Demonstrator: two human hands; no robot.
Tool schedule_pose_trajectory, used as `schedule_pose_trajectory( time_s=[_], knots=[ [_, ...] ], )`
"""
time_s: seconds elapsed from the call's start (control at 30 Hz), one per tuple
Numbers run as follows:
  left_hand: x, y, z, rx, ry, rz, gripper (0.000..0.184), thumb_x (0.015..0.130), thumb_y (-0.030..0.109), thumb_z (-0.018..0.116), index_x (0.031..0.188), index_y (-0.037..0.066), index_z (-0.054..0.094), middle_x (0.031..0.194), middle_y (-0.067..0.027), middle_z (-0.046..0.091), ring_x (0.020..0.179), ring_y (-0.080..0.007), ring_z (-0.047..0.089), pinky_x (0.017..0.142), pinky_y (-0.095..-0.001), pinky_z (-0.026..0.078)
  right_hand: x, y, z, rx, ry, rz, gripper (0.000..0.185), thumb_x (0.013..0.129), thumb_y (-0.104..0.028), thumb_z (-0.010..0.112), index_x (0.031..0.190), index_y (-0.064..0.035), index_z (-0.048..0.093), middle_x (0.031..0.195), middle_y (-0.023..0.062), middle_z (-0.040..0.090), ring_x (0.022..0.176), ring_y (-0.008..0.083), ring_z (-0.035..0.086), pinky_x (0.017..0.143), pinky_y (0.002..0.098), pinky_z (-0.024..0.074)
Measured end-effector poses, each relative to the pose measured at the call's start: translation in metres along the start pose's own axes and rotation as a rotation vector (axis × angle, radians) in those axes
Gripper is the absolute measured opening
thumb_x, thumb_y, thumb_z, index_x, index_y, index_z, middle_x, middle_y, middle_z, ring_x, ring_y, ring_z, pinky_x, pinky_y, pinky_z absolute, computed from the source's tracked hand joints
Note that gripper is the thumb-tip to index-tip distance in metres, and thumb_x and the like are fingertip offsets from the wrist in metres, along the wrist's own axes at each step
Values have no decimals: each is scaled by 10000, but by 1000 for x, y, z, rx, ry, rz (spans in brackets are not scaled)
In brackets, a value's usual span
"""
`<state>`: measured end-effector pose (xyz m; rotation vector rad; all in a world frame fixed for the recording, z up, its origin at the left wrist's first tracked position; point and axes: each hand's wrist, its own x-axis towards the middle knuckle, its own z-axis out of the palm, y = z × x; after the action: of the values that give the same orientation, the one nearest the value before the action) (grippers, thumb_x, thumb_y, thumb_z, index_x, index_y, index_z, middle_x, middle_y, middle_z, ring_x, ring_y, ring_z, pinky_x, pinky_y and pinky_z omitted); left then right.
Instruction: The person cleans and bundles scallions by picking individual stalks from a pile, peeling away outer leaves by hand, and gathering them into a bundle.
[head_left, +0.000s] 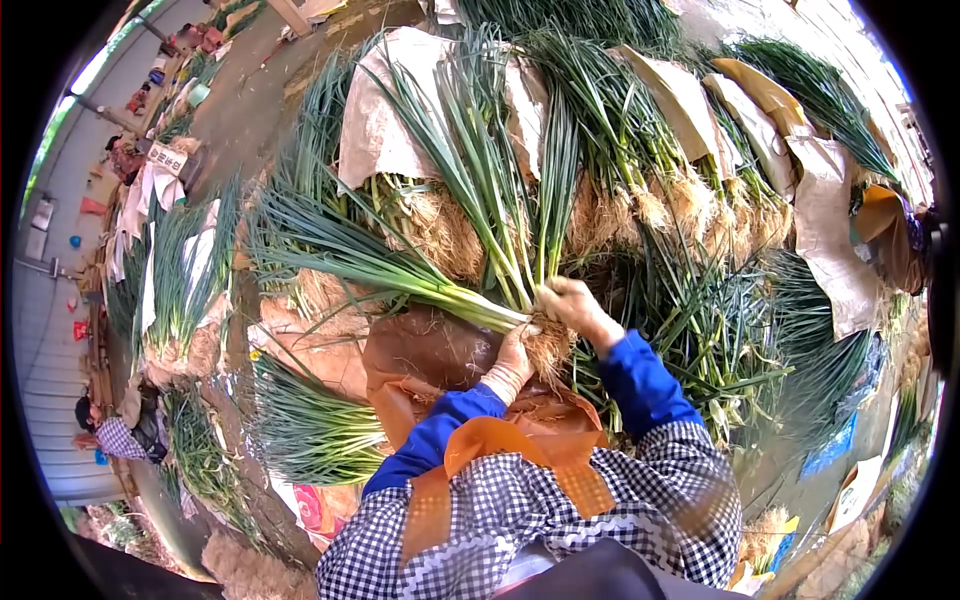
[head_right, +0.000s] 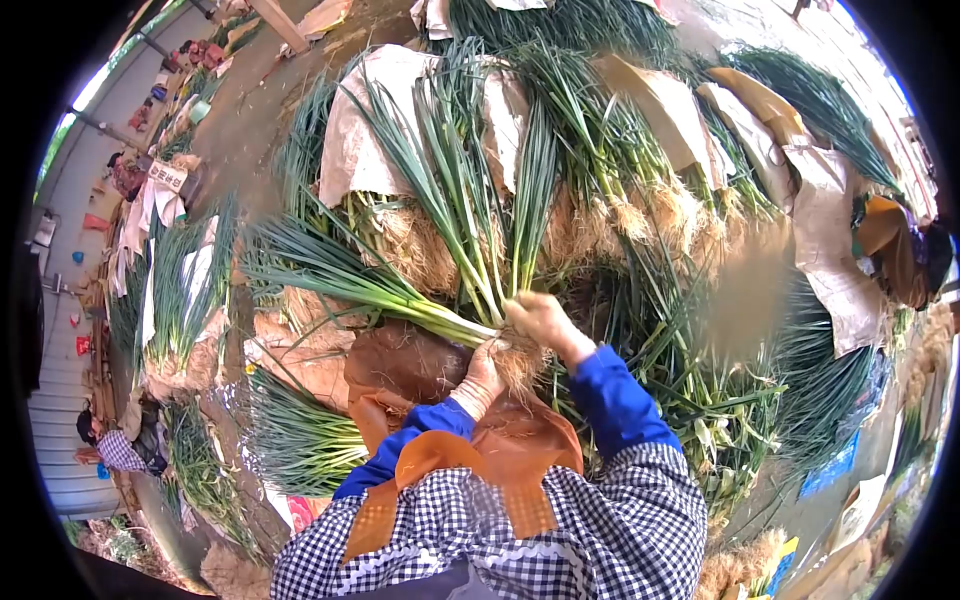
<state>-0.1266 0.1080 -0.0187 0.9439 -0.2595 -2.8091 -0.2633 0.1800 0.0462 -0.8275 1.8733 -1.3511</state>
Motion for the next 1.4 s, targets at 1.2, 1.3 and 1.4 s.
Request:
schedule_pose_trajectory(
  time_s=[1.2,1.3,1.4],
  knots=[
    [-22,10,17,-4,-113,34,347,717,39,526,1054,-34,566,967,-123,621,883,-243,601,839,-360,490,49,92,30,1021,-63,277,345,898,-358,523,974,-35,615,771,21,613,622,105,560,567,245,479],
    [-18,11,10,-3,-133,23,376,703,24,515,1073,-35,545,1000,-137,606,938,-267,586,881,-383,470,18,83,29,797,25,183,271,889,-255,552,998,-11,594,853,41,638,710,133,608,647,255,510],
    [-13,8,-2,-6,-98,34,340,704,24,514,1039,-25,549,975,-124,606,924,-262,585,880,-381,468,-23,130,14,-262,-168,165,283,918,-223,442,1043,-10,582,961,88,635,831,189,612,724,311,505]
  ],
)
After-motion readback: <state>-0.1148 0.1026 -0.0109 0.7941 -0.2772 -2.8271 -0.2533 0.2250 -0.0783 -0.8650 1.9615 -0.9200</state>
